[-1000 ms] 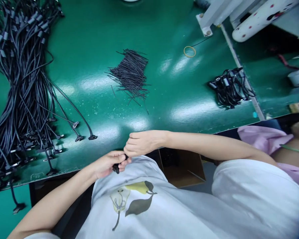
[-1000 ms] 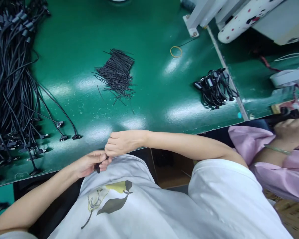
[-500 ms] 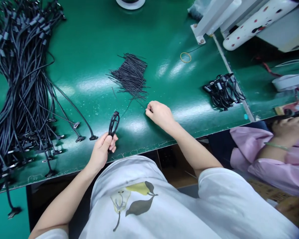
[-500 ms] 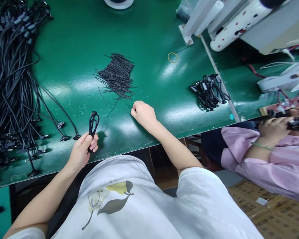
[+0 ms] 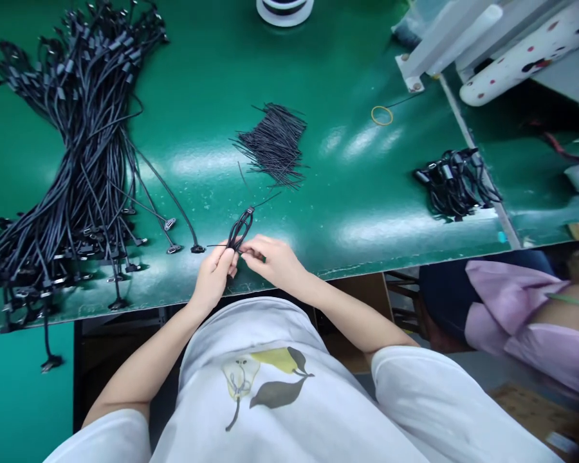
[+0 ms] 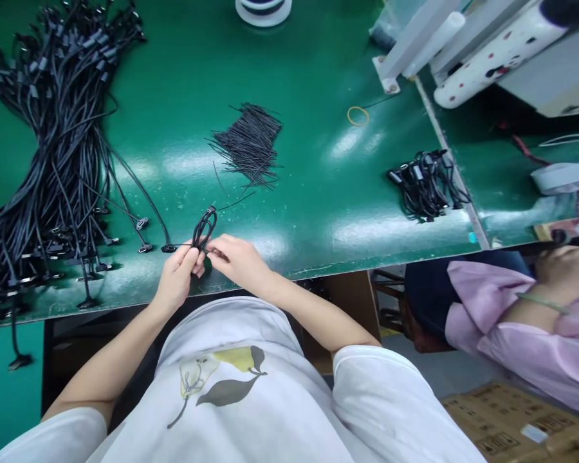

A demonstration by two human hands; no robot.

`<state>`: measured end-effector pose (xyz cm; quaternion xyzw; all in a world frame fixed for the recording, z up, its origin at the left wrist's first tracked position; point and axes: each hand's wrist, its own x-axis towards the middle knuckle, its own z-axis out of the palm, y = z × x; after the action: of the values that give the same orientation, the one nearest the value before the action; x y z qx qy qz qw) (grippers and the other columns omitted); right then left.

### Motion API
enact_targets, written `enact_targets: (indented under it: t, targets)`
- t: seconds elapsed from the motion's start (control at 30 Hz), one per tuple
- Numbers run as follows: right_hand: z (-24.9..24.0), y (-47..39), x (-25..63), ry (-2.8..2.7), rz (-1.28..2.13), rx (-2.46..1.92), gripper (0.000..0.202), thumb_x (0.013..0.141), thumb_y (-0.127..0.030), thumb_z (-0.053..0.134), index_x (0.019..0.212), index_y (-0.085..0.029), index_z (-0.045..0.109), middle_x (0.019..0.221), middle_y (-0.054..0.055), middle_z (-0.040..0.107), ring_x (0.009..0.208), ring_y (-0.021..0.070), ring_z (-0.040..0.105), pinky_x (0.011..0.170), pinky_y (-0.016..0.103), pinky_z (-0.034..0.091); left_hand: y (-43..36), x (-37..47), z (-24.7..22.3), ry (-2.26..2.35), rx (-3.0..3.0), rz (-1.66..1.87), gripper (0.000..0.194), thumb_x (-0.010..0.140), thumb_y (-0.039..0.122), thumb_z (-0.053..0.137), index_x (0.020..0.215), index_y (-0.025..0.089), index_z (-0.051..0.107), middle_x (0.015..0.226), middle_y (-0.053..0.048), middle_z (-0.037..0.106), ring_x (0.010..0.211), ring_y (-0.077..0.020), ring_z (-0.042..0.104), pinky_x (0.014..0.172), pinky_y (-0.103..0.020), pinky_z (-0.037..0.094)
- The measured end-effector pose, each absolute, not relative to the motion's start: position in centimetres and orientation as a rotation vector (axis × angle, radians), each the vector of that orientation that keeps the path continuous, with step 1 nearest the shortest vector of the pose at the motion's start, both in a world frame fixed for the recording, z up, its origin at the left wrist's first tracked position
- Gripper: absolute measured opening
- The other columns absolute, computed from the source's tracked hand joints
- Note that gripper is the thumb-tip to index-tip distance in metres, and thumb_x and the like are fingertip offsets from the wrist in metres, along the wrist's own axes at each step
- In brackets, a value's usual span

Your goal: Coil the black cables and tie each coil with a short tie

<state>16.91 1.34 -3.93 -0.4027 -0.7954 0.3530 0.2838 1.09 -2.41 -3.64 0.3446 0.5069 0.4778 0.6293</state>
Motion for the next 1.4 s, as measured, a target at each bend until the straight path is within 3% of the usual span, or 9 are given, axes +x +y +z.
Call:
enact_targets:
  t: [0.17, 0.27, 0.5, 0.67, 0.77, 0.83, 0.97, 1.13, 1.4]
  targets:
    - [-2.6, 1.5, 16.9, -2.524, -0.150, -0.743, 0.026, 0.098, -0.018, 0.043, 0.085, -0.017, 0.065, 0.075, 0.003, 0.060, 0.068, 0.0152, 0.048, 0.065, 0.031, 0.033, -2.4, 0.5, -4.2, 1.257, 0.915, 1.058, 0.035, 0.089, 0.039, 0.062, 0.113, 0.014, 0.066, 0.060, 0.005, 0.045, 0.053, -0.0095, 0.041, 0.053, -0.023, 0.037]
    - [-1.4, 1.9, 16.9, -2.548, -0.335, -0.541, 0.026, 0.097, -0.016, 0.042, 0.085, -0.016, 0.065, 0.084, 0.005, 0.063, 0.073, 0.0164, 0.049, 0.067, 0.031, 0.034, -2.2, 0.3, -3.2, 1.133, 0.744, 1.053, 0.042, 0.083, 0.038, 0.070, 0.114, 0.012, 0.065, 0.057, 0.006, 0.042, 0.050, -0.0078, 0.038, 0.048, -0.021, 0.033]
    - [-2.4, 4.3, 21.2, -2.267, 0.233, -1.320, 0.026, 0.098, -0.026, 0.041, 0.092, -0.017, 0.065, 0.098, 0.010, 0.060, 0.086, 0.0180, 0.056, 0.076, 0.028, 0.043, -3.0, -1.1, -1.6, 0.945, 0.473, 1.062, 0.032, 0.083, 0.038, 0.071, 0.105, 0.018, 0.057, 0.079, -0.001, 0.062, 0.049, -0.0049, 0.044, 0.044, -0.018, 0.035]
    - [-3.8, 6.1, 24.8, -2.107, 0.424, -1.715, 0.026, 0.089, -0.023, 0.050, 0.108, -0.015, 0.065, 0.114, 0.017, 0.059, 0.105, 0.0286, 0.056, 0.092, 0.044, 0.044, -3.2, -1.8, -1.6, 0.975, 0.478, 1.019, 0.035, 0.081, 0.045, 0.073, 0.088, 0.018, 0.051, 0.085, -0.002, 0.065, 0.061, -0.0091, 0.060, 0.056, -0.022, 0.051]
    - [-2.2, 4.8, 23.4, -2.076, 0.444, -1.610, 0.033, 0.091, -0.028, 0.049, 0.120, -0.015, 0.060, 0.125, 0.018, 0.056, 0.114, 0.0299, 0.054, 0.098, 0.047, 0.041, -2.8, -1.4, -1.4, 1.010, 0.453, 0.986, 0.034, 0.077, 0.038, 0.077, 0.087, 0.017, 0.052, 0.091, -0.004, 0.067, 0.081, -0.0154, 0.069, 0.078, -0.031, 0.057]
    - [-1.1, 3.7, 21.1, -2.036, 0.816, -1.402, 0.031, 0.092, -0.033, 0.049, 0.117, -0.017, 0.059, 0.114, 0.013, 0.062, 0.104, 0.0237, 0.060, 0.092, 0.040, 0.047, -2.5, -0.9, -1.3, 0.981, 0.471, 0.963, 0.032, 0.077, 0.034, 0.076, 0.089, 0.017, 0.053, 0.095, -0.006, 0.069, 0.091, -0.0193, 0.070, 0.089, -0.037, 0.056]
    - [-1.1, 3.3, 16.4, -1.879, 1.400, -1.166, 0.048, 0.084, -0.032, 0.058, 0.129, -0.019, 0.045, 0.102, 0.004, 0.064, 0.081, 0.0148, 0.062, 0.073, 0.029, 0.051, -2.6, 0.1, -1.5, 0.941, 0.538, 0.884, 0.029, 0.074, 0.021, 0.074, 0.088, 0.018, 0.049, 0.093, -0.003, 0.069, 0.090, -0.0203, 0.071, 0.089, -0.041, 0.056]
    - [-2.7, 4.7, 14.5, -2.147, 0.891, -1.253, 0.039, 0.088, -0.012, 0.039, 0.124, -0.014, 0.052, 0.107, 0.009, 0.060, 0.090, 0.0158, 0.058, 0.078, 0.027, 0.045, -3.3, 0.1, -2.0, 0.968, 0.548, 0.817, 0.029, 0.071, 0.011, 0.069, 0.077, 0.018, 0.042, 0.096, -0.005, 0.069, 0.089, -0.0191, 0.071, 0.083, -0.036, 0.057]
    - [-1.6, 5.3, 15.5, -2.692, 0.522, -1.238, 0.035, 0.096, -0.017, 0.033, 0.117, -0.018, 0.062, 0.108, 0.010, 0.060, 0.079, 0.0162, 0.056, 0.061, 0.026, 0.035, -3.5, -0.6, -1.8, 1.004, 0.498, 0.696, 0.031, 0.071, 0.016, 0.072, 0.075, 0.018, 0.041, 0.093, -0.005, 0.068, 0.088, -0.0180, 0.068, 0.075, -0.031, 0.054]
